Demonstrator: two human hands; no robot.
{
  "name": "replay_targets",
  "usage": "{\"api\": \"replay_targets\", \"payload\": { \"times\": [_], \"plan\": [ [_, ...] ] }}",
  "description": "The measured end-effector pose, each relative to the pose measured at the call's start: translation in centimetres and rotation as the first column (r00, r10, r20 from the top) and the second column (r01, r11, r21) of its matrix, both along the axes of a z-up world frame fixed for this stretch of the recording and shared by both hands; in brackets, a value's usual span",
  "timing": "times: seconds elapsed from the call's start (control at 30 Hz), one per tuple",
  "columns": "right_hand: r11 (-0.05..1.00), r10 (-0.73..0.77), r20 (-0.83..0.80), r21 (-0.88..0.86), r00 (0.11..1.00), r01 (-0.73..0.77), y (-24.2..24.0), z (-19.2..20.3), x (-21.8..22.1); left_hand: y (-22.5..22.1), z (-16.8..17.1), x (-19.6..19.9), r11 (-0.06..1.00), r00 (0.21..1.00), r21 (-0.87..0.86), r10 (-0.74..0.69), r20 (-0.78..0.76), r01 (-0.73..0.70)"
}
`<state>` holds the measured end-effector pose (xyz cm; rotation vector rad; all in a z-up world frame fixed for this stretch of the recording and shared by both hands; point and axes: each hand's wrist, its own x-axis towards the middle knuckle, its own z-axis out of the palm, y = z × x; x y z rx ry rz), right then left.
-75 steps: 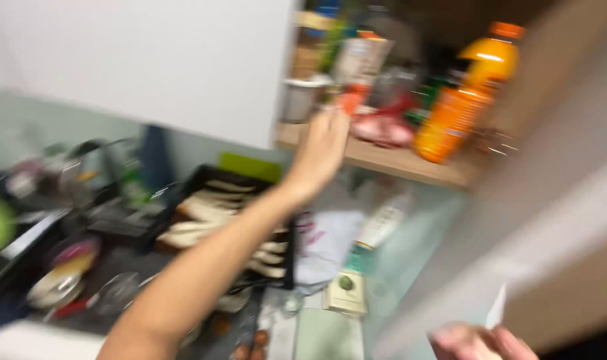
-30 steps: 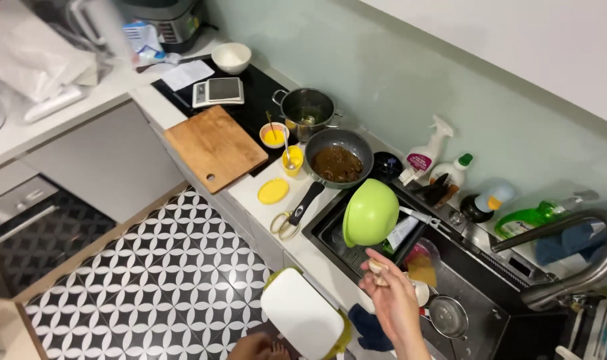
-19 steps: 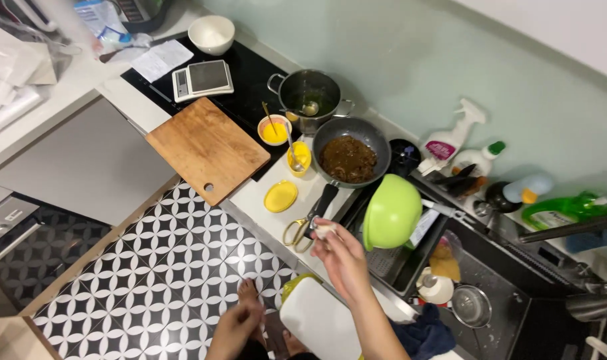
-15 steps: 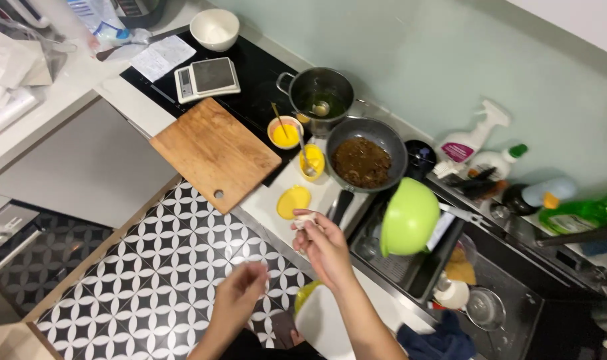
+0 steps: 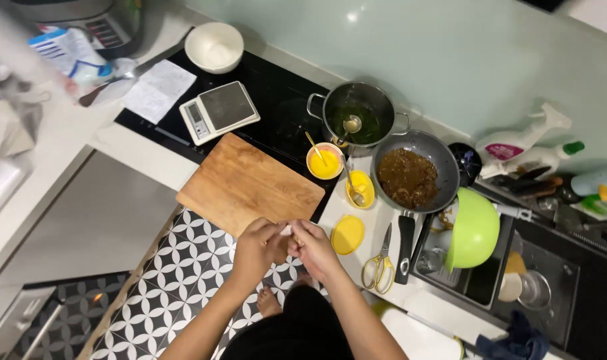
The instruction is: Peeling and chopping garlic cloves on a wooden cutting board in a kitchen.
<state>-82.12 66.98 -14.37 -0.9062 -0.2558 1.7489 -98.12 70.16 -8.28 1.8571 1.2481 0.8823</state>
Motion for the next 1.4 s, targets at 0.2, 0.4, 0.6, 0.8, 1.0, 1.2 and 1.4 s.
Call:
{"api": "replay_targets", "payload": {
  "times": [0.2, 0.4, 0.6, 0.8, 1.0, 1.2, 1.4],
  "plan": [
    [0.997, 0.061, 0.039, 0.036, 0.997, -0.062, 4.9, -6.8, -0.5, 6.1, -7.4, -0.9, 0.956, 0.968, -0.284, 0.132, 0.213, -0.068],
    [0.997, 0.074, 0.073, 0.015, 0.995, -0.076, 8.9, -7.7, -0.8, 11.5, -8.8, -2.3, 0.874, 0.97, -0.469, 0.209, 0.122, -0.129],
    [0.995, -0.099, 0.196, 0.033, 0.976, 0.094, 10.3, -8.0, -1.5, 15.0, -4.3, -2.6, 0.985, 0.988, -0.088, -0.149, -0.032, 0.146],
    [0.988, -0.15, 0.262, 0.023, 0.953, 0.15, 9.5, -9.6, -3.1, 16.1, -5.0, -2.7, 0.891, 0.925, -0.253, -0.346, 0.154, 0.376],
    [0.981, -0.174, 0.39, -0.011, 0.904, 0.193, 9.7, -8.6, -4.9, 16.8, -7.0, -3.2, 0.901, 0.912, -0.167, -0.374, 0.17, 0.401],
    [0.972, -0.177, 0.677, 0.007, 0.715, 0.235, 10.2, -6.8, -7.0, 15.8, -7.6, -3.1, 0.929, 0.969, -0.283, -0.211, 0.126, 0.239],
    [0.977, -0.182, 0.903, 0.122, 0.39, 0.172, 10.9, -4.4, -8.0, 17.6, -9.2, -4.1, 0.968, 0.973, -0.116, -0.213, 0.084, 0.222]
  ]
}}
